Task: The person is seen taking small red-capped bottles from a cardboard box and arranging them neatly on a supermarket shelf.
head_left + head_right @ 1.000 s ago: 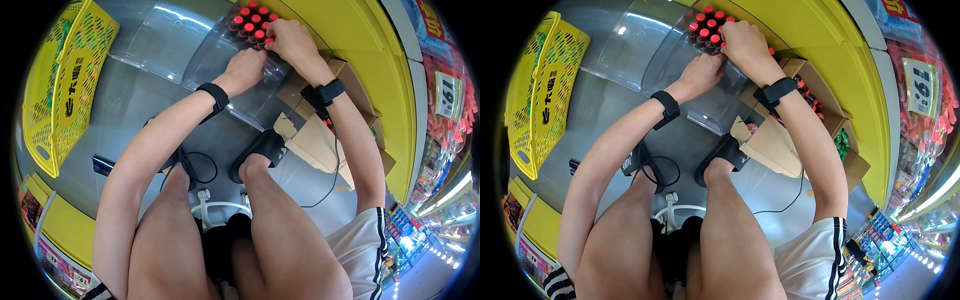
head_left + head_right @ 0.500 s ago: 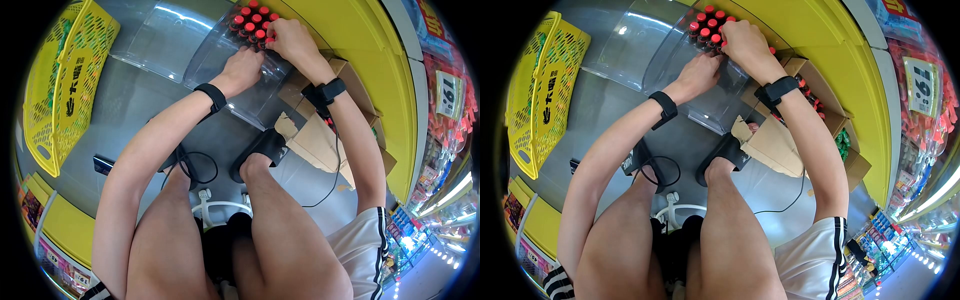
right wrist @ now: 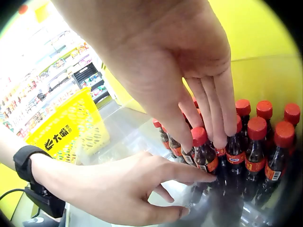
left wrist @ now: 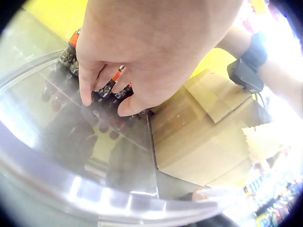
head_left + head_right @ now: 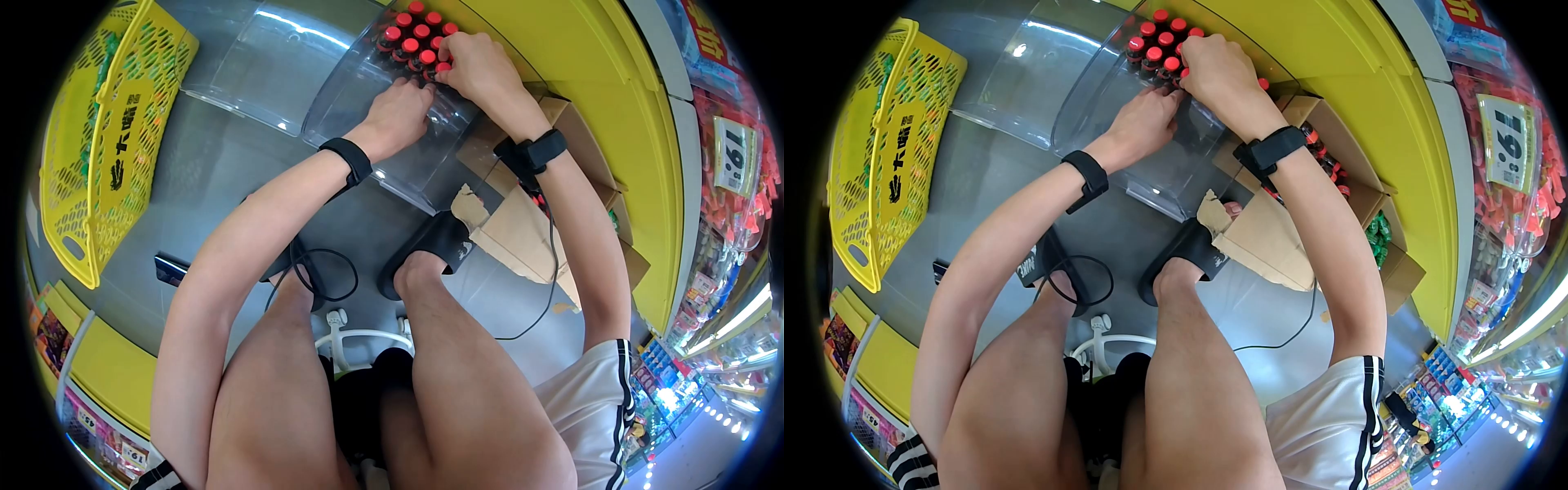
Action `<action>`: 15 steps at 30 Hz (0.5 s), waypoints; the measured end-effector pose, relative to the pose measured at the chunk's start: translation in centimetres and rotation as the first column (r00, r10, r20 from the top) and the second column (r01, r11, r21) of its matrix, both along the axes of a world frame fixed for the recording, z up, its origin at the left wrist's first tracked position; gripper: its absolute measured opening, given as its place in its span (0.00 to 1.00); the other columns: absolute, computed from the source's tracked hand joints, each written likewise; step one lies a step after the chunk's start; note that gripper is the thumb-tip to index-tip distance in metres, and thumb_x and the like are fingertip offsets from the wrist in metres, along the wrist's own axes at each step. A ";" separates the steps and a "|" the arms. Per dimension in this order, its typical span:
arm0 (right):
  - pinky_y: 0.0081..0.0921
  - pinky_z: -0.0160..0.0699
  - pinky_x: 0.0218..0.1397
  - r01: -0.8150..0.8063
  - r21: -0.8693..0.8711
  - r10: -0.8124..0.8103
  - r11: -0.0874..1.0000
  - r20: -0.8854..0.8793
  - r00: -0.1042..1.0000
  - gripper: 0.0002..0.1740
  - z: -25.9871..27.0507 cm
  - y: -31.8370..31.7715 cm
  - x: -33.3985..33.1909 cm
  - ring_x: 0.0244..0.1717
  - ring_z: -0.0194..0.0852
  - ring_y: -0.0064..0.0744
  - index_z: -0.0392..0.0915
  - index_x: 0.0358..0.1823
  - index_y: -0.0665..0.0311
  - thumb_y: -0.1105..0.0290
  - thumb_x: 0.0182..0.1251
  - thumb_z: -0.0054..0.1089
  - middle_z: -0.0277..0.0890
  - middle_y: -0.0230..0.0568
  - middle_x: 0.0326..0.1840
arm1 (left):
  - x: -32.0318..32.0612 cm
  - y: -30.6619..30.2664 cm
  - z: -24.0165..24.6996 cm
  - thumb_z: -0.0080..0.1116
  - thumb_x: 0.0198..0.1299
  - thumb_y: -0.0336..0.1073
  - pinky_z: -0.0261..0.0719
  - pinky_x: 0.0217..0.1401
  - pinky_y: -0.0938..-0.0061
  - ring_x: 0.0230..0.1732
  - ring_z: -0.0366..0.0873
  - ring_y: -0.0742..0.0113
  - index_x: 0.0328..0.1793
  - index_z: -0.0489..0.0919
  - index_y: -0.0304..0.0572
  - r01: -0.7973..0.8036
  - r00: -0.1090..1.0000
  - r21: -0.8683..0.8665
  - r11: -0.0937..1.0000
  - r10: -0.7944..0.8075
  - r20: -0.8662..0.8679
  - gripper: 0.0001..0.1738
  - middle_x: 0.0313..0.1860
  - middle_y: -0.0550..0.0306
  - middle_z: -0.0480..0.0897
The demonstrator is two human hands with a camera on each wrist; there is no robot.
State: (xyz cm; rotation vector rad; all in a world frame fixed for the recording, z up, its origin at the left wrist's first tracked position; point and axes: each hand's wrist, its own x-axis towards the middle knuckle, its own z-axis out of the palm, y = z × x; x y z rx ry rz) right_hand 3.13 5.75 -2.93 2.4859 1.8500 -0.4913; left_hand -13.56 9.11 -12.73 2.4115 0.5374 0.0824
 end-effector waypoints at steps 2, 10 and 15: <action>0.49 0.88 0.50 -0.020 0.010 0.019 1.000 0.041 0.999 0.18 -0.2 -0.2 0.1 0.46 0.91 0.57 0.90 0.49 0.62 0.64 0.61 0.83 0.91 0.49 0.40 | 0.1 0.1 -0.2 0.66 0.61 0.28 0.90 0.64 0.50 0.67 0.82 0.36 0.73 0.81 0.29 0.012 1.000 -0.010 1.000 -0.012 -0.002 0.31 0.61 0.34 0.85; 0.48 0.88 0.49 0.106 0.029 -0.099 0.994 -0.170 0.980 0.17 4.7 -1.3 -0.1 0.45 0.92 0.54 0.89 0.50 0.64 0.63 0.64 0.79 0.91 0.49 0.42 | -0.4 -0.1 0.6 0.66 0.60 0.26 0.88 0.65 0.50 0.65 0.83 0.37 0.72 0.81 0.30 -0.015 0.999 -0.001 1.000 0.015 0.030 0.31 0.60 0.35 0.86; 0.42 0.87 0.45 0.062 0.085 -0.031 0.994 -0.323 0.946 0.15 7.7 -3.8 0.6 0.41 0.91 0.48 0.88 0.48 0.66 0.64 0.66 0.78 0.90 0.48 0.37 | 0.0 -0.5 4.7 0.65 0.61 0.26 0.88 0.62 0.48 0.55 0.89 0.37 0.63 0.86 0.31 -0.023 0.998 -0.085 0.996 0.018 -0.058 0.23 0.51 0.34 0.90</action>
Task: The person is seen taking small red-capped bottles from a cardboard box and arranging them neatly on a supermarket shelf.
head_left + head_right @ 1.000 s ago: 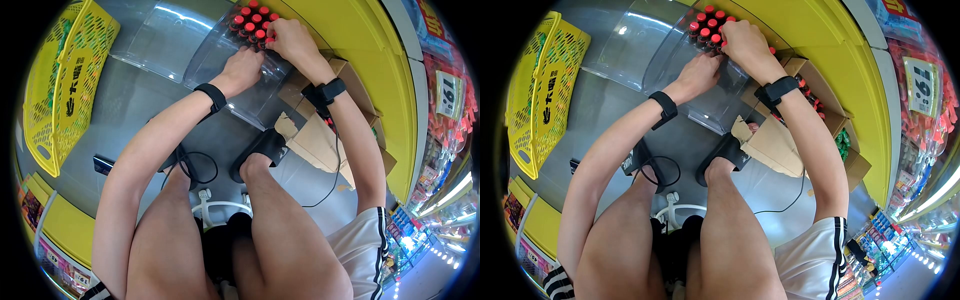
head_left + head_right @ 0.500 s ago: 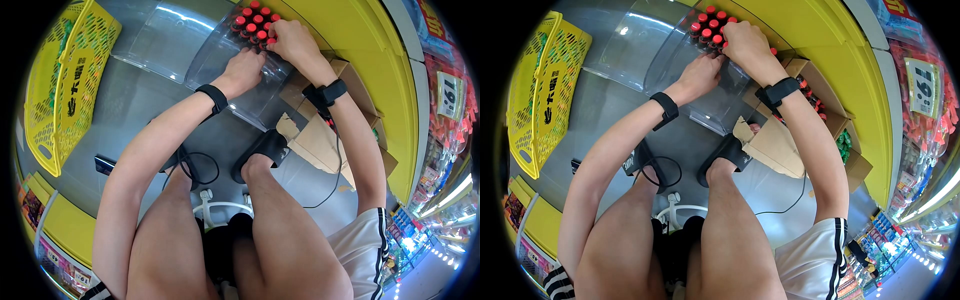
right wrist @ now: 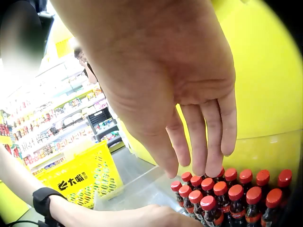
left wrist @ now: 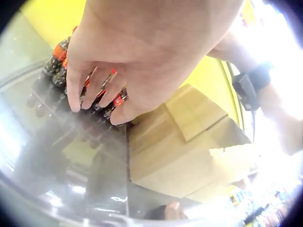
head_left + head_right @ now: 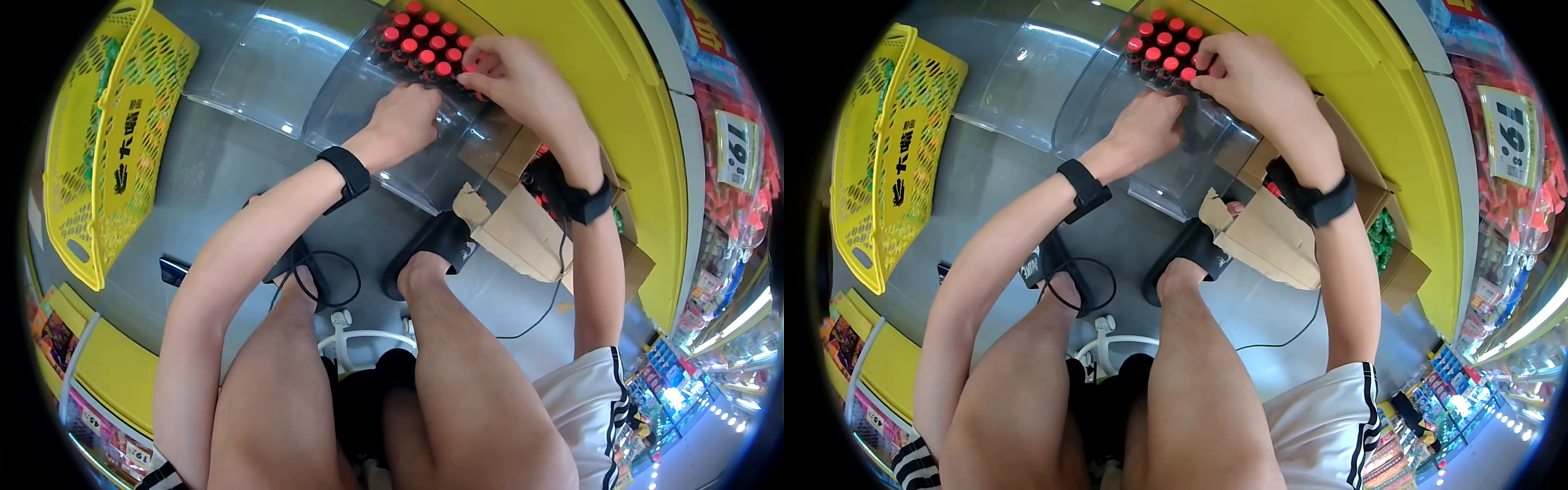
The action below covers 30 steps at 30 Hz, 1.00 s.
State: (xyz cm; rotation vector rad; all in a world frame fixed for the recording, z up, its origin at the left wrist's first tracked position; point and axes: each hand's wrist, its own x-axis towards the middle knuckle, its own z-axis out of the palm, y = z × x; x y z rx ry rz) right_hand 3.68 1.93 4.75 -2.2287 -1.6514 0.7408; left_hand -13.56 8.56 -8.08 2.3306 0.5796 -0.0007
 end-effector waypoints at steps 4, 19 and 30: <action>0.38 0.86 0.42 0.031 0.007 -0.031 1.000 0.033 0.999 0.11 3.5 -2.9 -0.3 0.35 0.89 0.44 0.87 0.42 0.70 0.68 0.66 0.76 0.89 0.48 0.33 | 1.3 -1.1 3.3 0.65 0.69 0.33 0.90 0.52 0.51 0.44 0.92 0.41 0.54 0.89 0.30 -0.042 0.969 -0.219 0.975 0.094 0.230 0.14 0.41 0.36 0.91; 0.37 0.88 0.44 0.264 -0.110 -0.246 0.958 0.153 0.957 0.11 3.7 -14.1 4.7 0.37 0.92 0.45 0.88 0.48 0.69 0.71 0.68 0.74 0.91 0.48 0.36 | 6.8 -4.3 9.1 0.67 0.67 0.32 0.85 0.46 0.55 0.41 0.86 0.45 0.42 0.86 0.31 0.314 0.829 -0.131 0.940 -0.204 0.520 0.08 0.36 0.45 0.86; 0.41 0.88 0.50 0.270 -0.172 -0.236 0.947 0.193 0.952 0.15 -1.1 -16.3 8.7 0.42 0.92 0.50 0.90 0.51 0.64 0.76 0.63 0.74 0.93 0.46 0.40 | 12.9 -6.8 7.0 0.67 0.52 0.24 0.84 0.54 0.53 0.50 0.82 0.48 0.34 0.86 0.38 0.363 0.698 0.476 0.801 -0.572 0.431 0.03 0.35 0.51 0.84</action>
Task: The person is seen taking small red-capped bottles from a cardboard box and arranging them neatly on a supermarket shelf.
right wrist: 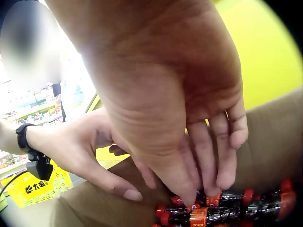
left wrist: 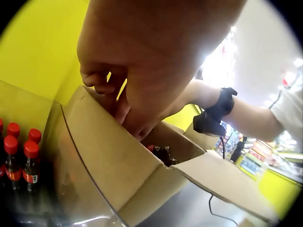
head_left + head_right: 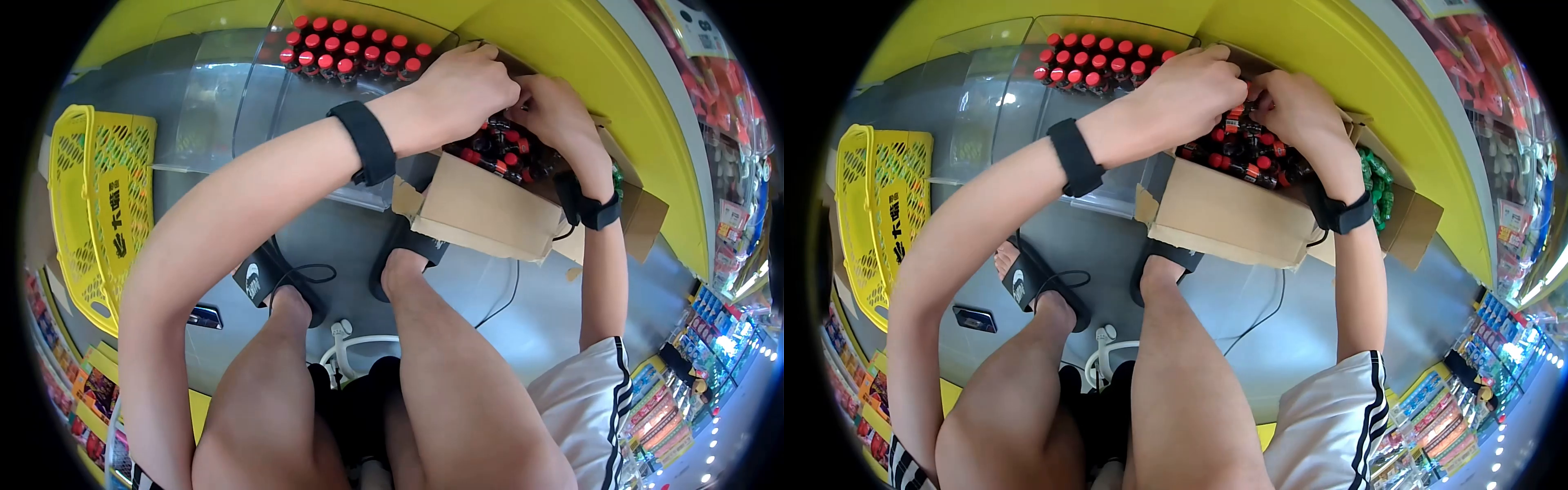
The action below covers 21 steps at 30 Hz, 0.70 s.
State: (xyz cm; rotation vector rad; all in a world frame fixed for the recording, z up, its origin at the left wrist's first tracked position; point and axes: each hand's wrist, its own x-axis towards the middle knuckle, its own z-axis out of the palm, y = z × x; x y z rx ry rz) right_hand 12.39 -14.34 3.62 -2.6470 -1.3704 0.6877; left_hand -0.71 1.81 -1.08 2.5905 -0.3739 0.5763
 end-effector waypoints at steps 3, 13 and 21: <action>0.42 0.88 0.52 -0.050 -0.008 0.050 0.999 0.052 0.997 0.16 -0.9 -0.5 0.8 0.45 0.92 0.51 0.91 0.51 0.63 0.76 0.61 0.75 0.93 0.46 0.42 | 0.9 -0.4 -0.7 0.66 0.53 0.25 0.80 0.56 0.56 0.47 0.83 0.50 0.33 0.87 0.42 0.026 0.999 0.105 0.994 -0.023 -0.023 0.04 0.31 0.52 0.85; 0.51 0.90 0.56 -0.152 -0.166 0.181 0.974 0.176 0.968 0.15 -3.3 -0.7 1.1 0.52 0.91 0.61 0.91 0.51 0.62 0.76 0.62 0.73 0.90 0.59 0.48 | 2.0 -1.2 -1.2 0.66 0.62 0.31 0.71 0.67 0.66 0.46 0.91 0.60 0.39 0.93 0.53 0.121 0.952 0.384 0.915 0.002 -0.305 0.08 0.35 0.59 0.92; 0.53 0.91 0.54 -0.181 -0.153 0.213 0.971 0.223 0.951 0.09 -4.8 -0.9 1.6 0.50 0.90 0.64 0.89 0.46 0.68 0.78 0.64 0.70 0.89 0.63 0.45 | 2.0 -1.6 -1.3 0.64 0.61 0.34 0.72 0.65 0.67 0.44 0.86 0.61 0.34 0.92 0.54 0.062 0.963 0.443 0.894 0.064 -0.263 0.08 0.30 0.59 0.89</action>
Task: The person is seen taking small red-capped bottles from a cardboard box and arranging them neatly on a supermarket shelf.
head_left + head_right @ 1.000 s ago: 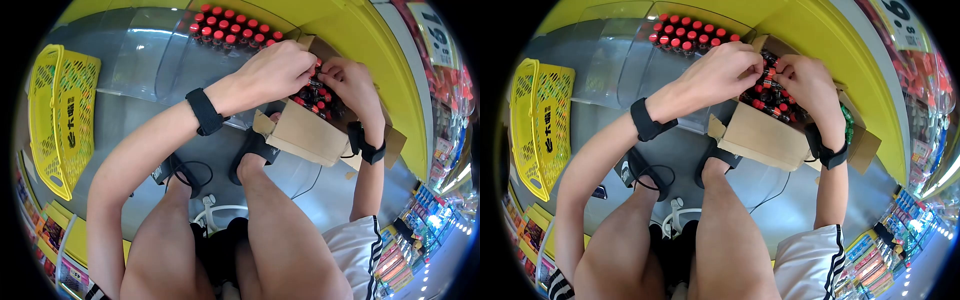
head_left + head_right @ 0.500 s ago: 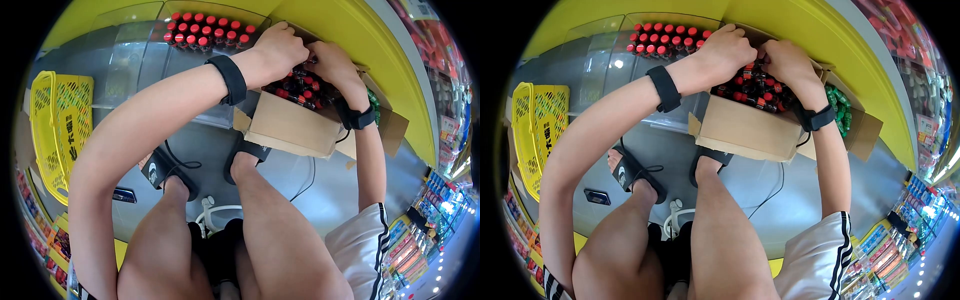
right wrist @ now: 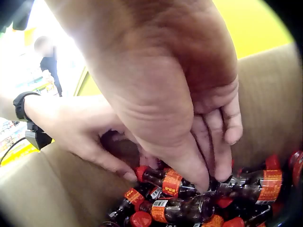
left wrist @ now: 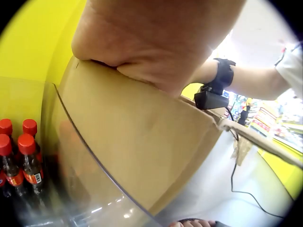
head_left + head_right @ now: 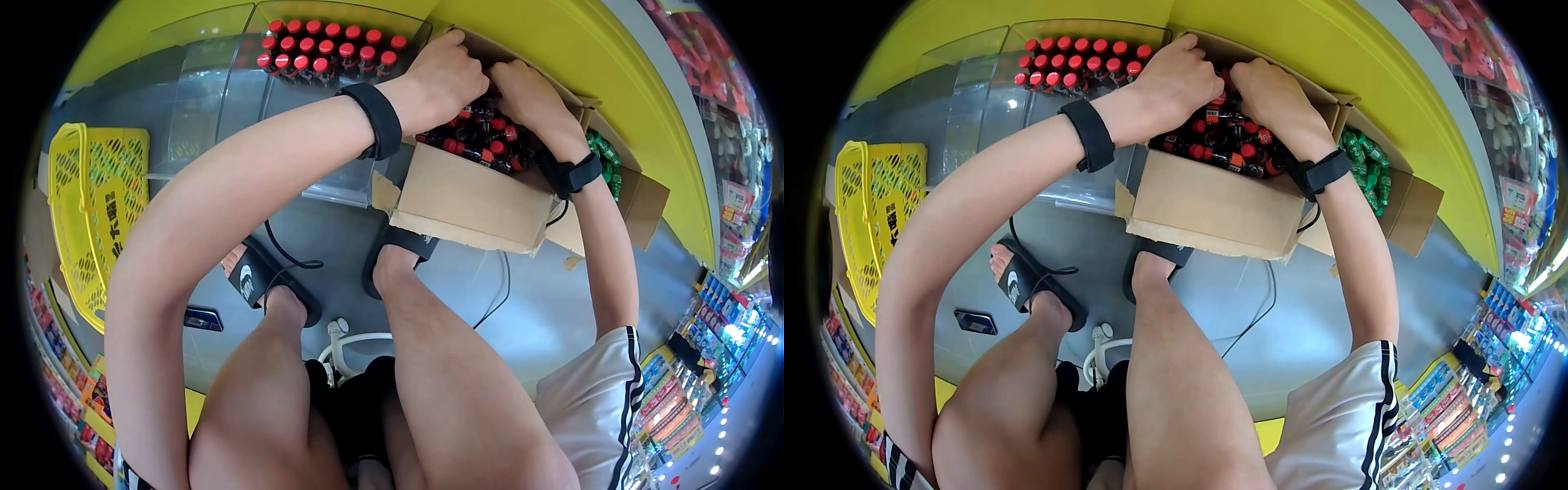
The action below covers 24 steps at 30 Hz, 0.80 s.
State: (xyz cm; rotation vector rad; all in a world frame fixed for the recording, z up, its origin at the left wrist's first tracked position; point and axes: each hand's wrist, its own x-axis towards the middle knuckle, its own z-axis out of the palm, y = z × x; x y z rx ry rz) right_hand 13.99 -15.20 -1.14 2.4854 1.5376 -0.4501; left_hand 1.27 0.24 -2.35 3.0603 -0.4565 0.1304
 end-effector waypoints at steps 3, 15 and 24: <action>0.53 0.91 0.54 -0.016 0.003 0.016 1.000 0.004 1.000 0.08 -0.1 0.0 0.0 0.50 0.90 0.65 0.88 0.44 0.69 0.79 0.64 0.69 0.88 0.63 0.44 | 0.2 -0.1 0.1 0.64 0.62 0.34 0.72 0.65 0.67 0.45 0.86 0.62 0.35 0.92 0.54 -0.012 1.000 0.004 1.000 0.012 -0.018 0.07 0.32 0.60 0.89; 0.54 0.90 0.54 0.000 0.003 0.001 1.000 -0.092 0.996 0.11 0.3 -0.4 0.2 0.50 0.90 0.63 0.89 0.46 0.66 0.74 0.63 0.75 0.90 0.59 0.44 | -0.2 0.9 0.0 0.60 0.62 0.29 0.74 0.59 0.63 0.39 0.87 0.55 0.31 0.87 0.46 0.088 0.992 -0.244 0.966 -0.064 0.106 0.08 0.27 0.53 0.86; 0.49 0.88 0.56 0.059 0.053 -0.046 0.997 -0.211 0.976 0.16 0.4 -0.7 0.4 0.51 0.90 0.59 0.89 0.51 0.64 0.73 0.63 0.78 0.91 0.52 0.46 | -1.1 1.5 1.5 0.65 0.57 0.25 0.75 0.59 0.59 0.38 0.87 0.47 0.34 0.87 0.41 0.126 0.986 -0.344 0.930 -0.080 0.145 0.03 0.27 0.48 0.85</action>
